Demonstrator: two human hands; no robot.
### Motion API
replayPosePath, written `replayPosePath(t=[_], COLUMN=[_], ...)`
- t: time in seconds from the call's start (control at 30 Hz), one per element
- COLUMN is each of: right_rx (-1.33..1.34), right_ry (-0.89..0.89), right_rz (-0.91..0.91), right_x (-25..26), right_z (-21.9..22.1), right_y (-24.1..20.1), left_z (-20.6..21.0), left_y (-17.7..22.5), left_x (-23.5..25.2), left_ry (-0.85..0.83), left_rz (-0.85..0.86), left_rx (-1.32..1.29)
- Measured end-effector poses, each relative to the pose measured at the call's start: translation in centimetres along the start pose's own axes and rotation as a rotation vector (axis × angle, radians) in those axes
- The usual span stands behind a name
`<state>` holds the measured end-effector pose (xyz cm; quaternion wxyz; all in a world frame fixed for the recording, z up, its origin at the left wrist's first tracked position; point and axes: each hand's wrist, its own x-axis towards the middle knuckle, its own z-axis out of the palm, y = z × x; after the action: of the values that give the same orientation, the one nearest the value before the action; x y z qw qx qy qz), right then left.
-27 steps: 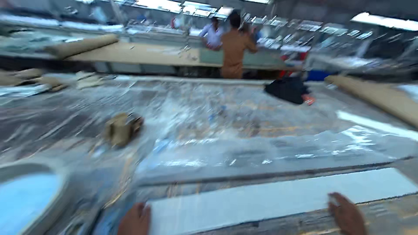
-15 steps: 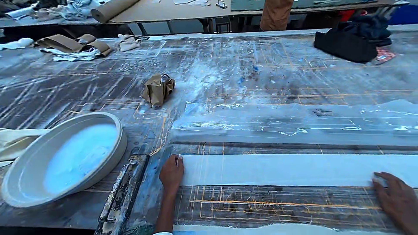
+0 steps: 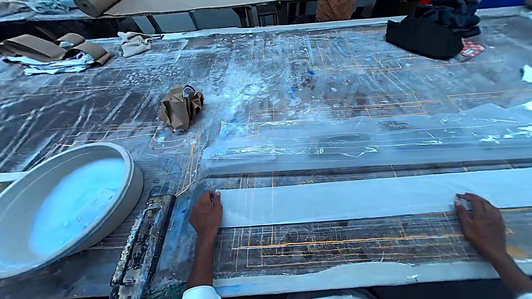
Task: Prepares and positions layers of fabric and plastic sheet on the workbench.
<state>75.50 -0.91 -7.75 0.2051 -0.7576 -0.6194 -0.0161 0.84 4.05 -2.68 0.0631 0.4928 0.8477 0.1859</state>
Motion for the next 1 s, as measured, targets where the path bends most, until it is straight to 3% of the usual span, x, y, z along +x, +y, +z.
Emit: replayPosePath(t=[0.23, 0.33, 0.4, 0.47, 0.53, 0.57, 0.6, 0.7, 0.73, 0.8, 0.87, 1.0], right_rx=[-0.009, -0.002, 0.002, 0.003, -0.001, -0.002, 0.003, 0.024, 0.024, 0.020, 0.010, -0.029], right_ry=[-0.027, -0.021, -0.019, -0.029, -0.037, -0.041, -0.043, -0.030, -0.031, -0.032, -0.001, 0.041], right_rz=[0.025, 0.039, 0.041, 0.043, 0.043, 0.041, 0.041, 0.054, 0.050, 0.034, 0.057, 0.096], right_x=[-0.1, 0.0, -0.1, -0.1, 0.0, 0.0, 0.1, 0.2, 0.3, 0.1, 0.0, 0.0], right_z=[-0.1, 0.0, -0.1, -0.1, 0.0, -0.1, -0.2, -0.3, -0.4, -0.3, 0.0, -0.2], right_y=[-0.4, -0.5, -0.5, -0.6, -0.5, -0.4, -0.3, -0.3, -0.3, -0.4, -0.7, -0.8], left_z=[0.5, 0.4, 0.9, 2.5, 4.3, 4.6, 4.1, 1.0, 0.4, -0.1, 0.8, 4.6], left_y=[-0.5, 1.5, 5.1, 8.4, 10.0, 9.4, 7.7, 1.9, 1.0, 0.8, 2.8, 11.9], left_x=[-0.3, -1.8, -4.8, -8.6, -10.4, -10.5, -10.0, -6.4, -5.7, -5.9, -6.8, -10.3], left_ry=[0.098, 0.179, 0.072, -0.110, -0.179, -0.196, -0.210, -0.059, 0.009, 0.089, 0.021, -0.047], left_rz=[0.070, 0.147, 0.315, 0.613, 0.864, 0.820, 0.660, 0.123, 0.056, 0.190, 0.456, 0.685], left_rx=[0.065, 0.074, 0.002, -0.092, -0.048, 0.002, 0.045, 0.164, 0.147, 0.066, 0.001, -0.071])
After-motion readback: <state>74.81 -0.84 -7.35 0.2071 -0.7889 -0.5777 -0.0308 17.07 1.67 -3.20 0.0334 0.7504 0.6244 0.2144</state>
